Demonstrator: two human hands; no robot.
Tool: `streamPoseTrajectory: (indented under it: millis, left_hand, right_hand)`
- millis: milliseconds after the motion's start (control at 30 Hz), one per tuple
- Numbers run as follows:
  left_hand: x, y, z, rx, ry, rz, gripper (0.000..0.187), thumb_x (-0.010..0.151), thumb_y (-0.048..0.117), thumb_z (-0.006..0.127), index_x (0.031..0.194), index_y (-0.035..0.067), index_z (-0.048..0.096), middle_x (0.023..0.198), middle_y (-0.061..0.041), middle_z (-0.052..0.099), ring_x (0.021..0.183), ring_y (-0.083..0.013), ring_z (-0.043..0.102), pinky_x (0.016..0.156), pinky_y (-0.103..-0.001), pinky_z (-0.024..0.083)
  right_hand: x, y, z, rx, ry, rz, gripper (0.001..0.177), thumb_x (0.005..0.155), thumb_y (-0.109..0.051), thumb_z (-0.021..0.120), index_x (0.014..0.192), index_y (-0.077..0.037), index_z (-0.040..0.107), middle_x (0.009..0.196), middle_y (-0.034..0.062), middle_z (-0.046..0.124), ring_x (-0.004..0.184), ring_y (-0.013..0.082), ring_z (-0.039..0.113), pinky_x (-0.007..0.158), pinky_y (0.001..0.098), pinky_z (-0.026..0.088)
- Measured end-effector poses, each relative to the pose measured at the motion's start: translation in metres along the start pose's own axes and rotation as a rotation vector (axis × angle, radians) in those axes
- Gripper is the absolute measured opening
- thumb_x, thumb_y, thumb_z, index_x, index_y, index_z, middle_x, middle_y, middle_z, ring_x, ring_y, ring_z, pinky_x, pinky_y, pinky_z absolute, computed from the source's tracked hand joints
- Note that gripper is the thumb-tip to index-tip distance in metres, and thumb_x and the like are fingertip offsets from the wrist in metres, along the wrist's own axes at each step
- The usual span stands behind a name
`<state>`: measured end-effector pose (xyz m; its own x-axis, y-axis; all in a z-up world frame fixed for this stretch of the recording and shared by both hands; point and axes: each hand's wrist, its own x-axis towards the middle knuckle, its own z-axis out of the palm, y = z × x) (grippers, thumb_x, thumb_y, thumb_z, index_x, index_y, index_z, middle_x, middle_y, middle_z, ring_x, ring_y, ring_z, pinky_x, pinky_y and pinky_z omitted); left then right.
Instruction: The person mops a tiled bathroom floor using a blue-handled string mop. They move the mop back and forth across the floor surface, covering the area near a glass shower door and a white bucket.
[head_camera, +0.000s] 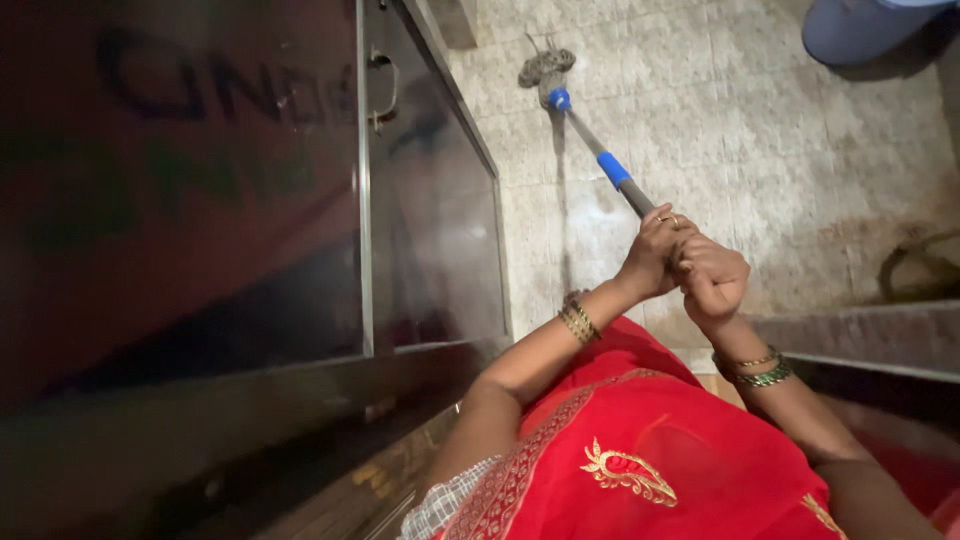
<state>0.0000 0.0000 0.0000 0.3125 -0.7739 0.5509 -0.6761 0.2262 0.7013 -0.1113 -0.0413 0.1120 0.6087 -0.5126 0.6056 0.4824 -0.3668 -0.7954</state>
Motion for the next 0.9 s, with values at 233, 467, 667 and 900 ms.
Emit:
streamPoseTrajectory:
  millis: [233, 467, 667, 900]
  left_hand:
    - [-0.059, 0.149, -0.035, -0.169, 0.026, -0.027, 0.042, 0.073, 0.022, 0.070, 0.109, 0.002, 0.063, 0.113, -0.014, 0.064, 0.121, -0.0335, 0.058, 0.120, -0.049, 0.036]
    - [-0.077, 0.185, -0.066, -0.283, -0.198, -0.105, 0.028, 0.081, 0.016, 0.069, 0.106, 0.004, 0.065, 0.109, -0.009, 0.066, 0.106, -0.0267, 0.064, 0.105, -0.038, 0.045]
    - [-0.065, 0.170, -0.081, -0.314, -0.157, -0.206, 0.028, 0.087, 0.010, 0.063, 0.113, 0.002, 0.063, 0.111, -0.012, 0.065, 0.113, -0.0304, 0.061, 0.108, -0.041, 0.044]
    - [-0.006, 0.082, -0.068, -0.134, -0.308, -0.070, 0.027, 0.070, 0.008, 0.073, 0.096, 0.005, 0.064, 0.107, -0.010, 0.063, 0.106, -0.0300, 0.059, 0.102, -0.040, 0.047]
  right_hand:
    - [-0.025, -0.143, 0.002, -0.081, -0.343, -0.131, 0.031, 0.090, -0.012, 0.063, 0.064, -0.001, 0.052, 0.063, 0.0115, 0.050, 0.058, 0.0295, 0.051, 0.059, 0.0400, 0.040]
    - [-0.036, -0.174, 0.005, -0.077, -0.487, -0.289, 0.028, 0.085, -0.014, 0.064, 0.064, -0.005, 0.048, 0.064, 0.0102, 0.053, 0.057, 0.0280, 0.053, 0.059, 0.0401, 0.044]
    - [-0.023, -0.148, 0.018, -0.059, -0.422, -0.371, 0.029, 0.090, -0.012, 0.059, 0.065, -0.005, 0.047, 0.064, 0.0097, 0.053, 0.058, 0.0273, 0.055, 0.061, 0.0406, 0.046]
    - [0.010, -0.074, 0.024, -0.196, -0.227, -0.333, 0.031, 0.095, -0.012, 0.054, 0.065, -0.004, 0.049, 0.063, 0.0095, 0.053, 0.057, 0.0260, 0.054, 0.059, 0.0379, 0.044]
